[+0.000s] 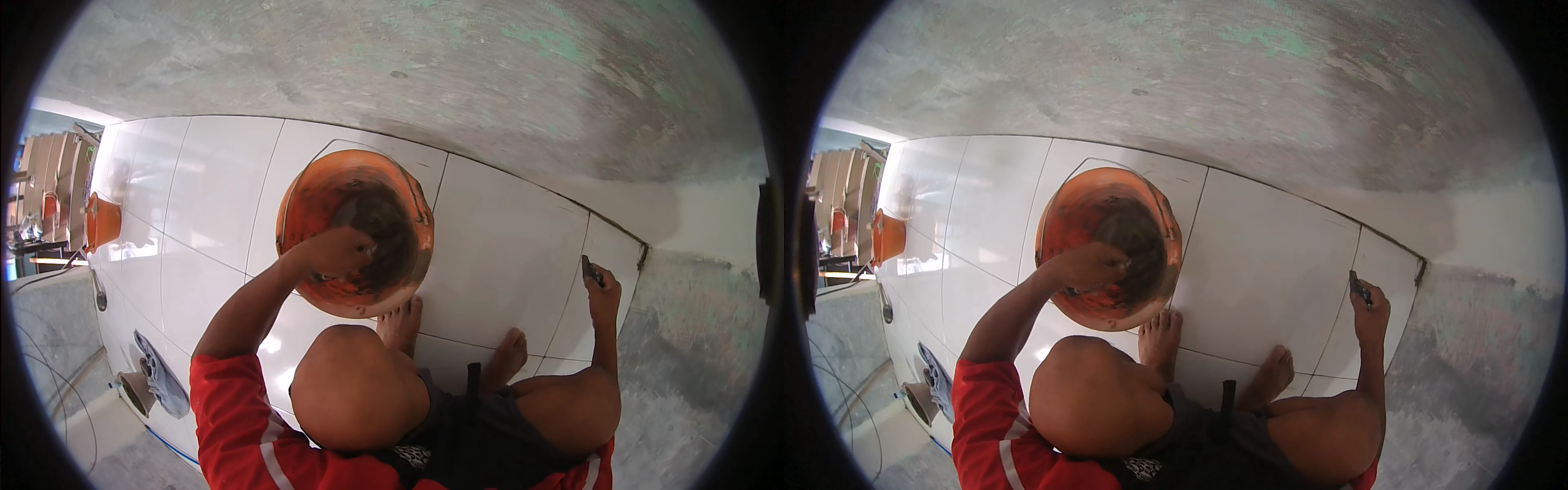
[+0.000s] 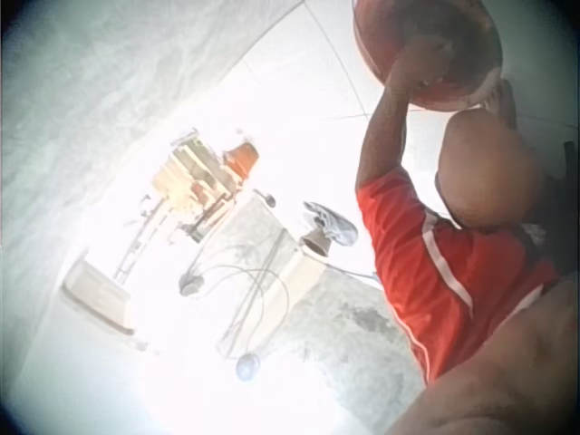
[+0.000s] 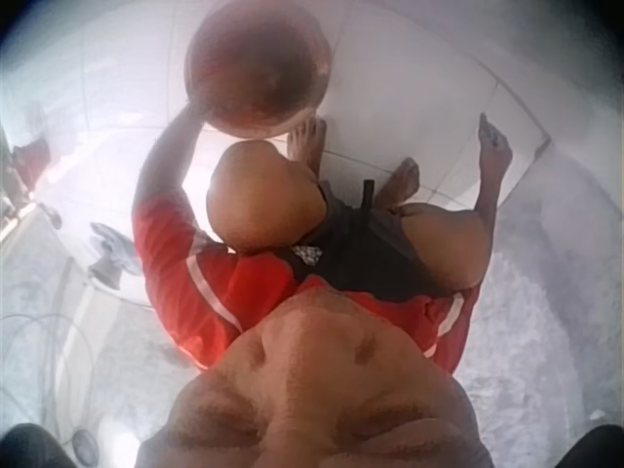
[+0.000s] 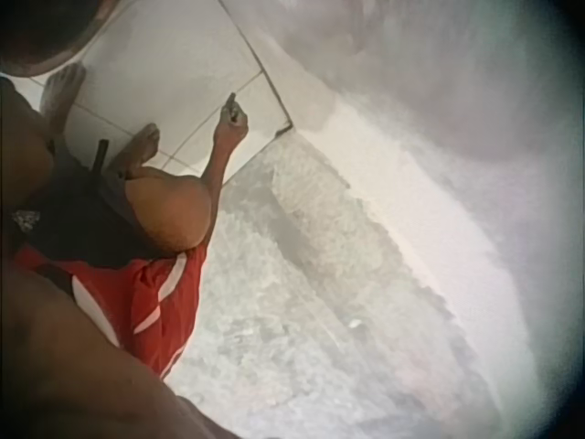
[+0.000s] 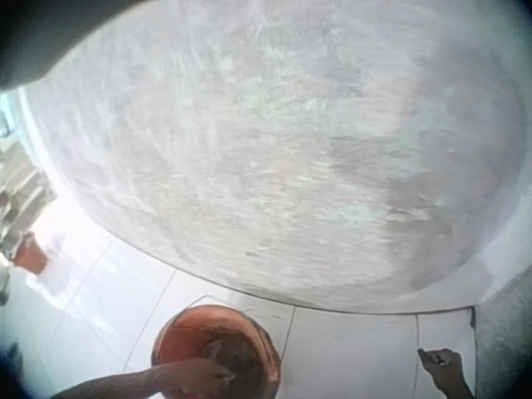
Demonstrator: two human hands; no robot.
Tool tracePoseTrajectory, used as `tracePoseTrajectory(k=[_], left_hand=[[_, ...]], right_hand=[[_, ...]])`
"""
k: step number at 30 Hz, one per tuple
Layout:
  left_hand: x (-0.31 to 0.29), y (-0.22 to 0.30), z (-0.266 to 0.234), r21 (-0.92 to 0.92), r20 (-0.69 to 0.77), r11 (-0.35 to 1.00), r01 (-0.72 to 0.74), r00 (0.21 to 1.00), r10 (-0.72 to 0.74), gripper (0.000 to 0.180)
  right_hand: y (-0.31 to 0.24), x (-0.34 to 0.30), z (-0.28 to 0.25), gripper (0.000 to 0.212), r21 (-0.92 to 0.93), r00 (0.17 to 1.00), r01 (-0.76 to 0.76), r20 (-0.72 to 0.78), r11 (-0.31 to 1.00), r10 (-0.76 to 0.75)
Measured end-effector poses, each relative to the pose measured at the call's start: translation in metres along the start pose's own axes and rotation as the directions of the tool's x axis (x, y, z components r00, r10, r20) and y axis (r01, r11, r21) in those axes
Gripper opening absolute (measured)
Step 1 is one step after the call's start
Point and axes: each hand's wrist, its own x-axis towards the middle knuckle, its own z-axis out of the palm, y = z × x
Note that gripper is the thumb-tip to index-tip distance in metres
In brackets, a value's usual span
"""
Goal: The person applies grout to the gaps between white floor tiles using a small trowel and a larger scraper. They repeatedly scoop grout from a bucket and spread it into the joints, smoothing the surface.
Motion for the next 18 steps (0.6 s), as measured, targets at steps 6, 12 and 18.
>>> tracePoseTrajectory(k=[6, 12, 18], left_hand=[[-0.005, 0.016, 0.005, 0.033, -0.017, 0.997, -0.073, 0.997, 0.074, 0.036], [-0.052, 0.050, -0.012, -0.168, 0.022, 0.984, -0.066, 0.997, 0.071, 0.034], [-0.079, 0.102, -0.020, -0.423, -0.022, 0.893, -0.156, 0.986, 0.162, 0.035]], right_hand=[[-0.007, -0.002, -0.001, 0.035, 0.015, 0.993, 0.119, -0.007, 0.993, -0.119], [-0.048, -0.010, -0.011, 0.034, 0.202, 0.993, -0.006, 0.113, 0.979, -0.017], [-0.098, -0.023, -0.015, 0.036, 0.741, 0.972, -0.032, 0.178, 0.670, -0.151]])
